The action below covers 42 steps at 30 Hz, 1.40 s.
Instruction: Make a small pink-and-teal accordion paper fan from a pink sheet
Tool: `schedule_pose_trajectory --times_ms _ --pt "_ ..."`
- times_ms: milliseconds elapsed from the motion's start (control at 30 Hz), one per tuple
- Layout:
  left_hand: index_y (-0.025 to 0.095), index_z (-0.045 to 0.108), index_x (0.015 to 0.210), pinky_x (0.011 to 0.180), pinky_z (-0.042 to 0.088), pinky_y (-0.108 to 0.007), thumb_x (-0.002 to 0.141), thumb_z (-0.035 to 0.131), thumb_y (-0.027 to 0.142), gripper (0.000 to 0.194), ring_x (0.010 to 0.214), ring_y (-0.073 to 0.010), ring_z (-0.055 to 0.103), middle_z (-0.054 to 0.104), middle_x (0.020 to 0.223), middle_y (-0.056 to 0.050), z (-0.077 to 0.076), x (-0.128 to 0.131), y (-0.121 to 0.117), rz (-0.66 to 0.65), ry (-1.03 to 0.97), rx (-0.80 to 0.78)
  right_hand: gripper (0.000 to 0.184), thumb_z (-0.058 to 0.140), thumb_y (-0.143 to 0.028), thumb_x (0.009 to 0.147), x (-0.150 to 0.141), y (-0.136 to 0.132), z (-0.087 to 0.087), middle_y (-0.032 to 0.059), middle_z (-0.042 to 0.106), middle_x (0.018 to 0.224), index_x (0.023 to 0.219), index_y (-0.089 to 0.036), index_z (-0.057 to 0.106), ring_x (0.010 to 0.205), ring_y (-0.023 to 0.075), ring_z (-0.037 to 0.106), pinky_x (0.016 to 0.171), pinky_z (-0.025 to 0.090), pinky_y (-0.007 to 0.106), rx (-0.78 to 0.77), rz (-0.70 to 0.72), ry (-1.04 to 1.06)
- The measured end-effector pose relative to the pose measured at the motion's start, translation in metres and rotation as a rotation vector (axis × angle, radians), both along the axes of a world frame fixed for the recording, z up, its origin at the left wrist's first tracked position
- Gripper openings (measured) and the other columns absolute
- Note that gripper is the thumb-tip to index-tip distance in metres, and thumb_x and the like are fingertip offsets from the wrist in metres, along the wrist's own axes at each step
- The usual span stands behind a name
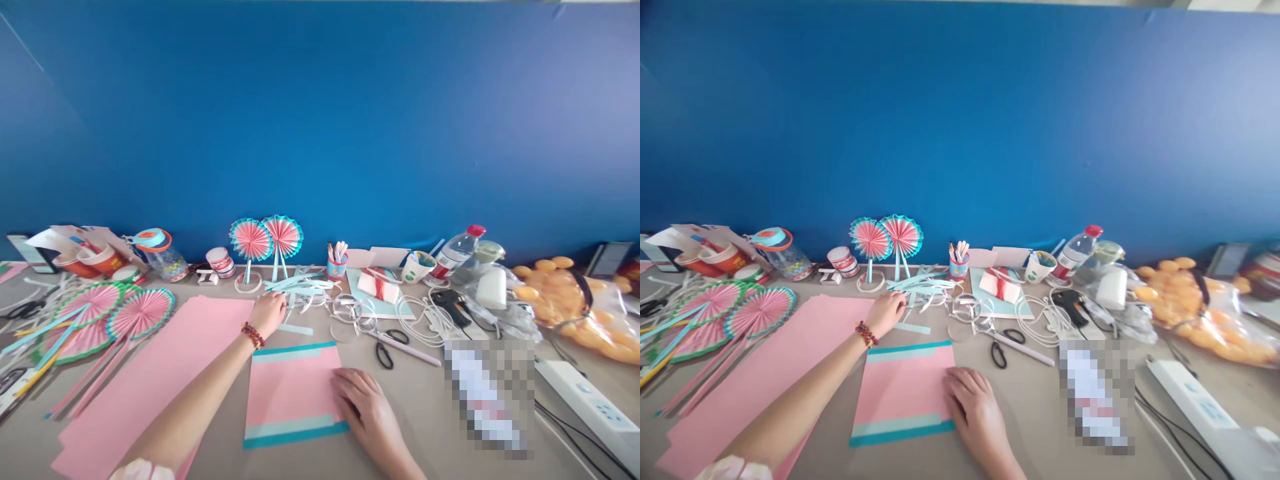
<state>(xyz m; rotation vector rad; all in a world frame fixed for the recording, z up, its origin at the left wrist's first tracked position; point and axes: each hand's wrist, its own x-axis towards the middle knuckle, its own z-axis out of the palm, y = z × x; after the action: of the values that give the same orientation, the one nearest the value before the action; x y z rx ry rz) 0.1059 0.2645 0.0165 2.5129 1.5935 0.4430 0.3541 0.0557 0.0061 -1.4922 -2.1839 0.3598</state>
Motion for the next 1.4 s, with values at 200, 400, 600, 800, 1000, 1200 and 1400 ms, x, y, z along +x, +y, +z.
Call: schedule_pose_trajectory --times_ms 200,400,600,800,1000,1200,1400 --pt "0.02 0.062 0.104 0.082 0.046 -0.035 0.09 0.054 0.015 0.017 0.093 -0.0235 0.063 0.065 0.107 -0.009 0.008 -0.02 -0.004 0.017 -0.047 0.011 0.028 0.048 -0.019 0.095 0.001 0.0 -0.003 0.0093 0.066 0.124 0.114 -0.023 0.068 0.112 0.0247 0.061 0.096 0.049 0.041 0.024 -0.001 0.025" --pt "0.021 0.065 0.086 0.082 0.048 -0.033 0.084 0.069 0.026 0.007 0.089 -0.0213 0.063 0.064 0.093 -0.004 0.005 -0.025 -0.033 -0.157 -0.061 -0.02 0.027 0.048 -0.02 0.096 0.001 0.0 -0.003 0.0088 0.066 0.124 0.114 -0.024 0.067 0.112 0.0238 0.061 0.095 0.05 0.04 0.018 0.002 0.033" --pt "0.02 0.064 0.091 0.085 0.049 -0.034 0.089 0.062 0.028 0.008 0.094 -0.0215 0.062 0.064 0.101 -0.006 0.013 -0.015 -0.022 -0.158 -0.078 0.031 0.026 0.049 -0.021 0.095 0.002 0.001 -0.003 0.0087 0.067 0.123 0.114 -0.024 0.068 0.111 0.0238 0.062 0.094 0.051 0.039 0.016 0.004 0.034" --pt "0.02 0.061 0.117 0.096 0.044 -0.037 0.093 0.044 0.012 0.03 0.113 -0.0242 0.055 0.064 0.12 -0.01 0.022 0.019 0.028 -0.086 -0.037 0.137 0.026 0.051 -0.02 0.094 0.002 0.002 -0.002 0.0079 0.067 0.122 0.113 -0.025 0.068 0.11 0.0227 0.063 0.093 0.052 0.037 0.046 0.011 0.031" --pt "0.019 0.067 0.1 0.087 0.045 -0.04 0.09 0.048 0.011 0.023 0.101 -0.0268 0.057 0.069 0.098 -0.01 0.014 0.035 0.035 -0.104 0.022 0.173 0.026 0.052 -0.019 0.093 0.005 0.004 -0.005 0.0065 0.067 0.121 0.114 -0.025 0.066 0.109 0.0206 0.063 0.093 0.052 0.033 0.07 0.034 0.013" --pt "0.021 0.067 0.094 0.089 0.045 -0.038 0.091 0.048 0.011 0.021 0.101 -0.0246 0.057 0.069 0.096 -0.006 0.011 0.023 0.013 -0.146 0.014 0.171 0.026 0.054 -0.019 0.092 0.007 0.006 -0.006 0.0056 0.068 0.12 0.114 -0.026 0.066 0.108 0.0199 0.064 0.092 0.052 0.032 0.091 0.05 0.005" --pt "0.021 0.063 0.095 0.087 0.046 -0.035 0.089 0.048 0.01 0.019 0.096 -0.0227 0.061 0.07 0.097 -0.005 0.012 0.007 0.008 -0.075 -0.064 0.14 0.025 0.054 -0.02 0.092 0.006 0.005 -0.002 0.0061 0.069 0.119 0.112 -0.026 0.068 0.107 0.0205 0.065 0.092 0.053 0.032 0.097 0.042 0.014"
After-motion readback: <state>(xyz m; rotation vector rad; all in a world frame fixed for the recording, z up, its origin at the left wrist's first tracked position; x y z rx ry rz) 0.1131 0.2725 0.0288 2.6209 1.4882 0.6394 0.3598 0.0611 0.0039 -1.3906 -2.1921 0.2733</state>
